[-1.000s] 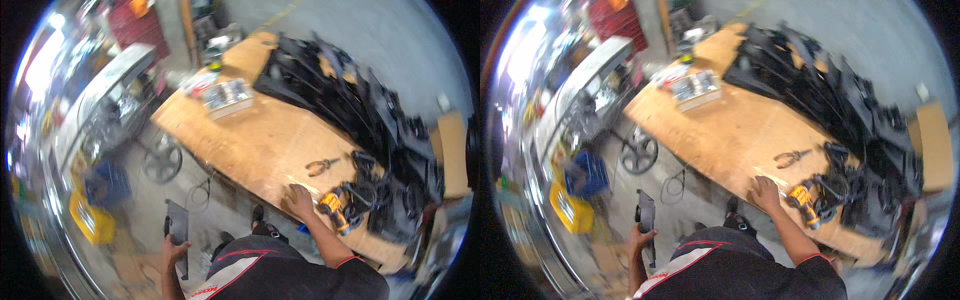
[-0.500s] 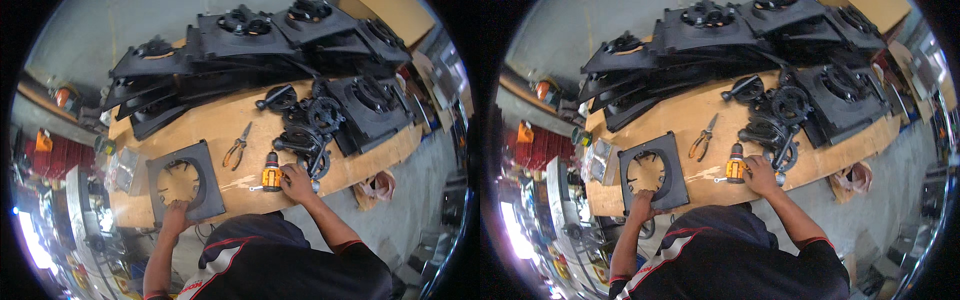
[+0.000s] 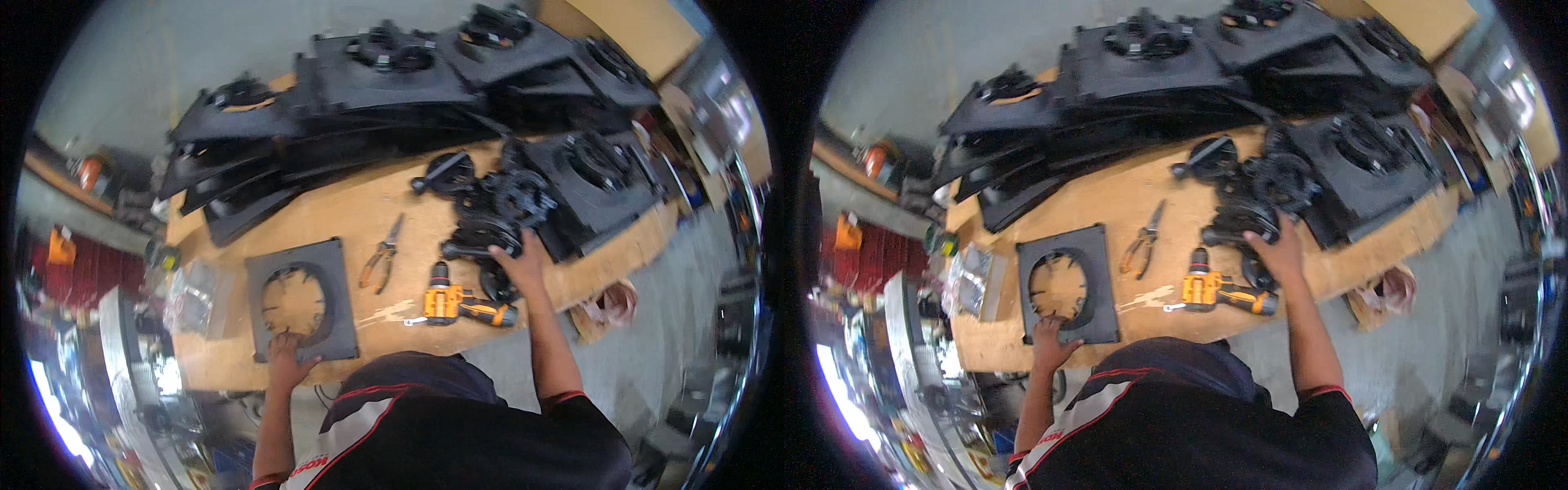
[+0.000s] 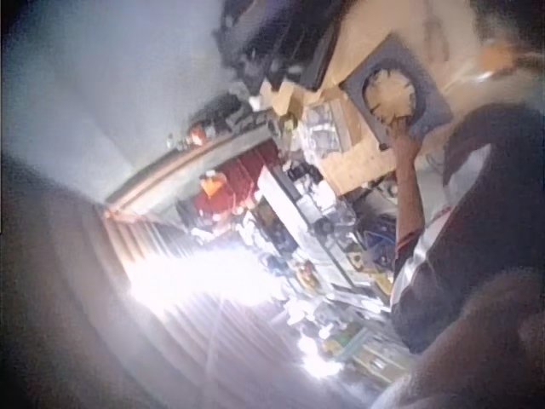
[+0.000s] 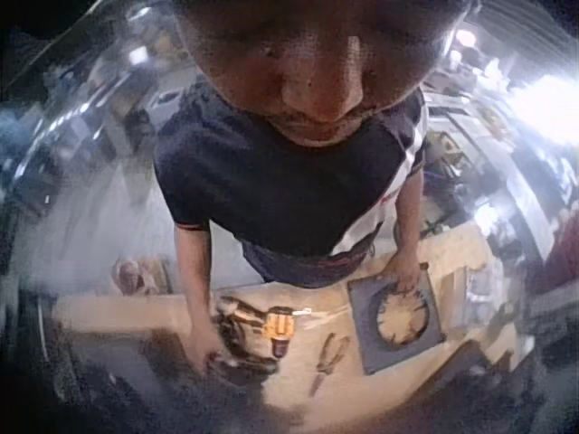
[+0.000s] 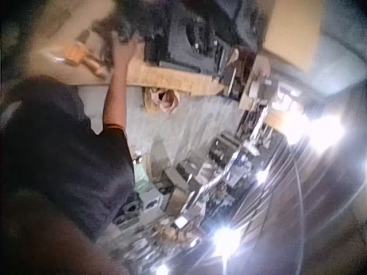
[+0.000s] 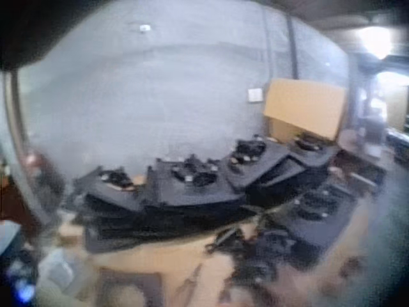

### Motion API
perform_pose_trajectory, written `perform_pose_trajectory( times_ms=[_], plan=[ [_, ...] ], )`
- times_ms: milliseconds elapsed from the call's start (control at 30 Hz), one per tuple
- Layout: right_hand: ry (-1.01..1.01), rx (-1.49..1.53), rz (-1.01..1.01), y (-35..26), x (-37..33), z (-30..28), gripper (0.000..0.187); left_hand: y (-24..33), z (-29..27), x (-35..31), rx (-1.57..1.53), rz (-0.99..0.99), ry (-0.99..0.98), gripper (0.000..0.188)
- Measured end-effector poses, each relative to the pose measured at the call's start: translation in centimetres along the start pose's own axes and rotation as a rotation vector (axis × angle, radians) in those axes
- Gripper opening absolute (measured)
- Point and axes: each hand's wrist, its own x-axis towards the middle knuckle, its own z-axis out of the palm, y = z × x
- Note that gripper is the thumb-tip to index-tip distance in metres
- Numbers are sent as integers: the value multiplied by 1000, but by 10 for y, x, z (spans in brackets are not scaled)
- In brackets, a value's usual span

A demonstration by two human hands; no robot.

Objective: The person assembles black plastic furniture components on a wooden workbench. They use a cordless drill and a wrench to fasten screws and tighten bolts, attaching legs and circular bases to the parts. The person handles multiple components, aligns them, and secures them with tools.

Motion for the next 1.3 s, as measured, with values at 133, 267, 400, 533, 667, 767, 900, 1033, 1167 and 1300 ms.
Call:
perform_pose_trajectory(
  times_ms=[133,267,400,533,667,767,900,1033,1167,1300],
  plan=[
    [-59,-33,-158,2,9,-5,75,4,18,-13,-69,-38,215,65],
    [-106,-81,-496,-43,11,1,58,21,24,-14,-132,-149,261,62],
    [-363,-195,-736,-148,4,-11,49,45,6,-18,-370,-198,240,68],
    [-696,219,-794,-215,4,13,51,92,-63,-15,-736,-106,260,83],
    [-1039,510,-424,-260,-12,89,54,107,-92,-19,-778,-89,192,95],
    [-1242,491,-197,-288,-30,156,48,96,-76,-36,-1359,-349,174,96],
    [-1202,243,-319,-272,-69,245,55,90,-68,-55,-808,-454,231,81],
    [-1189,195,-299,-259,-93,243,67,42,-38,-58,-800,-359,279,57],
    [-1137,104,-315,-258,-106,232,78,-28,-43,-36,-693,-252,149,50],
    [-1020,72,-274,-266,-118,224,69,-89,-79,12,-673,36,64,49]
  ],
)
